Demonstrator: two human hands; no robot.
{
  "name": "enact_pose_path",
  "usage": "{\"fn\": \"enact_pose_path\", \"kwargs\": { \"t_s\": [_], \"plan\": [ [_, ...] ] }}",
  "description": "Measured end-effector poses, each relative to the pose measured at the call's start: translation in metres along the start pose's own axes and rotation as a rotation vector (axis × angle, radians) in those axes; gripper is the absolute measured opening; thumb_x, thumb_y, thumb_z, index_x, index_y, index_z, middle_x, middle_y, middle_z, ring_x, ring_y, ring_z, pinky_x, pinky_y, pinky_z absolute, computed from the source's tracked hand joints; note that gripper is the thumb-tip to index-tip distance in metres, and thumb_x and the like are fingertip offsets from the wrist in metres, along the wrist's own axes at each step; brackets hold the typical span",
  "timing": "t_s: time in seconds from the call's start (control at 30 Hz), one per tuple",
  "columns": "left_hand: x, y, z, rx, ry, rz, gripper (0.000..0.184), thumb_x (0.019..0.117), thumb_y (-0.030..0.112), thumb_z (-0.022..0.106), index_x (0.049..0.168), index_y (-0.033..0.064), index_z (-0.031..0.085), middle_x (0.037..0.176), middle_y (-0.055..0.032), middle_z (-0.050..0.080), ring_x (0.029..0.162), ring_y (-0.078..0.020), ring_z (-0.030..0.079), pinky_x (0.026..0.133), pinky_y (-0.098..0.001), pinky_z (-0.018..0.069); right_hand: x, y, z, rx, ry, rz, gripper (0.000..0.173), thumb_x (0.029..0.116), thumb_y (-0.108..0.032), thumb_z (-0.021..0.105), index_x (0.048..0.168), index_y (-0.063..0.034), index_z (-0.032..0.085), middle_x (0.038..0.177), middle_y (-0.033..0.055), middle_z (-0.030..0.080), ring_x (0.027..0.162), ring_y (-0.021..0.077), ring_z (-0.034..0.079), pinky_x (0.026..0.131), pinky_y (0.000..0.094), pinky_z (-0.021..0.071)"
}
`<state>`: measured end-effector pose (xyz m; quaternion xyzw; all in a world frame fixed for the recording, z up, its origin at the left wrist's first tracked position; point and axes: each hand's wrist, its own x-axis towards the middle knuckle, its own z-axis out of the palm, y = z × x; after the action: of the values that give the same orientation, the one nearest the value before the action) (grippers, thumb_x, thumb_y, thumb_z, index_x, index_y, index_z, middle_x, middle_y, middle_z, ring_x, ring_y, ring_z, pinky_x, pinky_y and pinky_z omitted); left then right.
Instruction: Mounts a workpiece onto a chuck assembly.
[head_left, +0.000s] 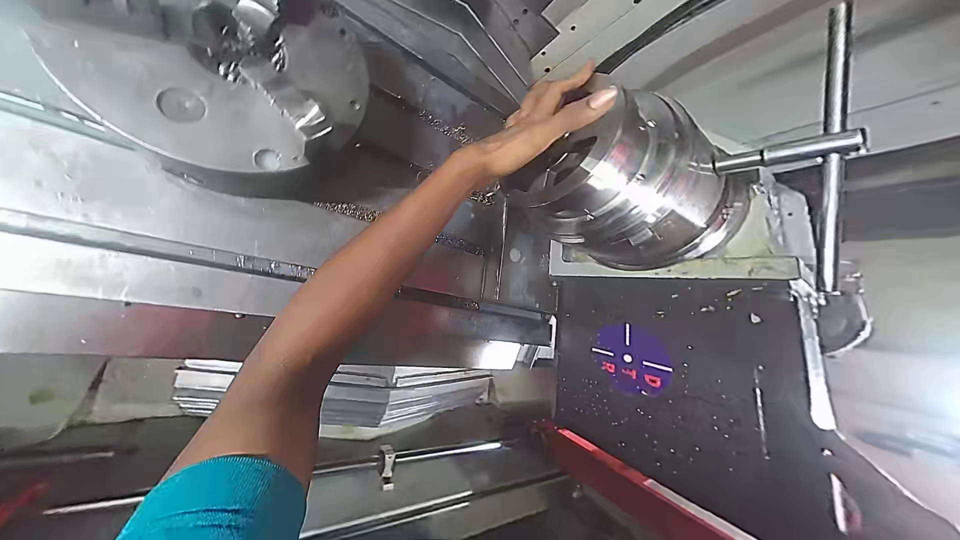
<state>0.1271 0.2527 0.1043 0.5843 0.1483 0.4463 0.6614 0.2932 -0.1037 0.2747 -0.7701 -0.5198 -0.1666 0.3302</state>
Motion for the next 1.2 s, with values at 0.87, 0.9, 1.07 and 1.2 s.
{"fn": "enact_pose_path", "kwargs": {
  "t_s": [0.87,0.9,1.07,1.2],
  "plan": [
    [-0.005,-0.002,0.037,0.308,0.227,-0.147,0.103,0.0752,0.083,0.064,0.162,0.0486,0.02,0.173,-0.0019,0.01,0.155,-0.041,0.015,0.107,-0.0771,0.0273,-0.01,0.004,0.02,0.049,0.142,0.089,0.026,0.0904,0.004,0.042,0.086,0.0145,0.066,0.093,0.0132,0.071,0.096,0.0135,0.07,0.091,0.0279,0.0556],
    [-0.005,-0.003,0.037,0.317,0.234,-0.13,0.103,0.0745,0.083,0.064,0.162,0.0486,0.021,0.173,-0.0023,0.012,0.155,-0.0408,0.016,0.106,-0.0761,0.0285,-0.009,0.002,0.021,0.037,0.132,0.101,0.026,0.0911,0.002,0.041,0.086,0.0116,0.065,0.094,0.0108,0.071,0.096,0.0122,0.07,0.09,0.028,0.0563],
    [-0.005,-0.015,0.035,0.353,0.251,0.031,0.105,0.0721,0.081,0.068,0.161,0.0453,0.026,0.172,-0.0037,0.018,0.153,-0.0427,0.02,0.104,-0.0766,0.0324,-0.011,-0.014,0.026,0.008,0.154,0.141,0.025,0.0907,0.0,0.043,0.087,0.0137,0.063,0.089,0.0081,0.07,0.09,0.007,0.069,0.085,0.024,0.0566],
    [-0.008,-0.015,0.032,0.36,0.233,0.035,0.106,0.0714,0.084,0.067,0.162,0.0472,0.024,0.173,0.0014,0.015,0.155,-0.0426,0.015,0.105,-0.0793,0.0287,-0.012,-0.04,0.028,-0.218,0.064,0.098,0.015,0.0909,0.008,0.056,0.094,0.0157,0.068,0.085,0.0121,0.072,0.082,0.0081,0.069,0.08,0.0212,0.0565]
  ]
}}
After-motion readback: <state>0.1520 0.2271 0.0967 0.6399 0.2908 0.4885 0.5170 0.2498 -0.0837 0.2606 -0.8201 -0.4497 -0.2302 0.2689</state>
